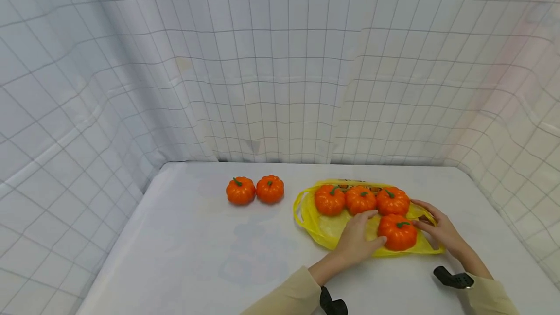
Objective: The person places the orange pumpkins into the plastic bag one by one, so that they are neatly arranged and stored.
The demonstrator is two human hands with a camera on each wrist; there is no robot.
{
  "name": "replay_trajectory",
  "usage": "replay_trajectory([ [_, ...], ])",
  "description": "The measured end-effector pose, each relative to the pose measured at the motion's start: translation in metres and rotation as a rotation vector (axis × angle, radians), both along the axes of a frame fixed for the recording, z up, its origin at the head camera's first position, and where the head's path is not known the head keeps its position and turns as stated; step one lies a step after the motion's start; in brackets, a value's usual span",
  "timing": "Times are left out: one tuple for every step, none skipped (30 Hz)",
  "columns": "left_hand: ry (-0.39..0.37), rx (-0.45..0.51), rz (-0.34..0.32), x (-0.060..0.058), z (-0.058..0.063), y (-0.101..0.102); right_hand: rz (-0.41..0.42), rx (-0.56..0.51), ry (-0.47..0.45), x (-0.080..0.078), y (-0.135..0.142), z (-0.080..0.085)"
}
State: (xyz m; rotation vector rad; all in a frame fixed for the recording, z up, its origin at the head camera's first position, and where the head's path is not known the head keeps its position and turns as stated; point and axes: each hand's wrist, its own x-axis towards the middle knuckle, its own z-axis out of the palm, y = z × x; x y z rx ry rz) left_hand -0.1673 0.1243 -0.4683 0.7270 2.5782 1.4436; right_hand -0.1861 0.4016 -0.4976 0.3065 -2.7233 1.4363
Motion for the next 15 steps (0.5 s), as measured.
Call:
replay_trajectory([
  [0.01, 0.011, 0.001, 0.0, 0.002, -0.003, 0.003, 0.0, -0.003, 0.0, 0.0, 0.0],
  [0.019, 0.025, 0.003, 0.0, 0.003, -0.006, 0.004, 0.001, -0.003, 0.0, 0.0, 0.001],
  [0.024, 0.04, 0.004, 0.0, 0.005, -0.009, 0.002, 0.002, -0.004, 0.001, 0.0, 0.001],
  [0.026, 0.056, 0.007, 0.0, 0.006, -0.012, 0.0, 0.006, -0.005, 0.0, -0.001, 0.0],
  [0.028, 0.068, 0.009, 0.0, 0.007, -0.016, -0.001, 0.007, -0.007, 0.0, -0.001, 0.0],
  [0.029, 0.079, 0.014, 0.0, 0.008, -0.019, 0.0, 0.008, -0.008, 0.0, -0.001, 0.0],
  [0.025, 0.088, 0.022, -0.001, 0.009, -0.023, 0.004, 0.008, -0.009, 0.0, -0.001, 0.0],
  [0.023, 0.097, 0.029, -0.001, 0.01, -0.027, 0.008, 0.007, -0.007, 0.0, -0.001, 0.0],
  [0.024, 0.102, 0.036, -0.002, 0.012, -0.031, 0.006, 0.006, -0.007, 0.0, -0.001, 0.0],
  [0.033, 0.109, 0.042, -0.003, 0.013, -0.035, 0.006, 0.005, -0.006, 0.0, -0.001, 0.0],
  [0.04, 0.116, 0.048, -0.003, 0.014, -0.039, 0.005, 0.005, -0.005, 0.001, -0.001, 0.0],
  [0.051, 0.123, 0.053, -0.004, 0.015, -0.043, 0.004, 0.008, -0.004, 0.001, -0.001, 0.0],
  [0.062, 0.128, 0.06, -0.005, 0.017, -0.047, 0.002, 0.012, -0.003, 0.001, -0.001, 0.0],
  [0.079, 0.136, 0.065, -0.006, 0.017, -0.051, -0.005, 0.019, 0.0, 0.001, -0.001, 0.001],
  [0.093, 0.14, 0.075, -0.007, 0.018, -0.055, -0.011, 0.027, 0.003, 0.002, -0.001, 0.001],
])
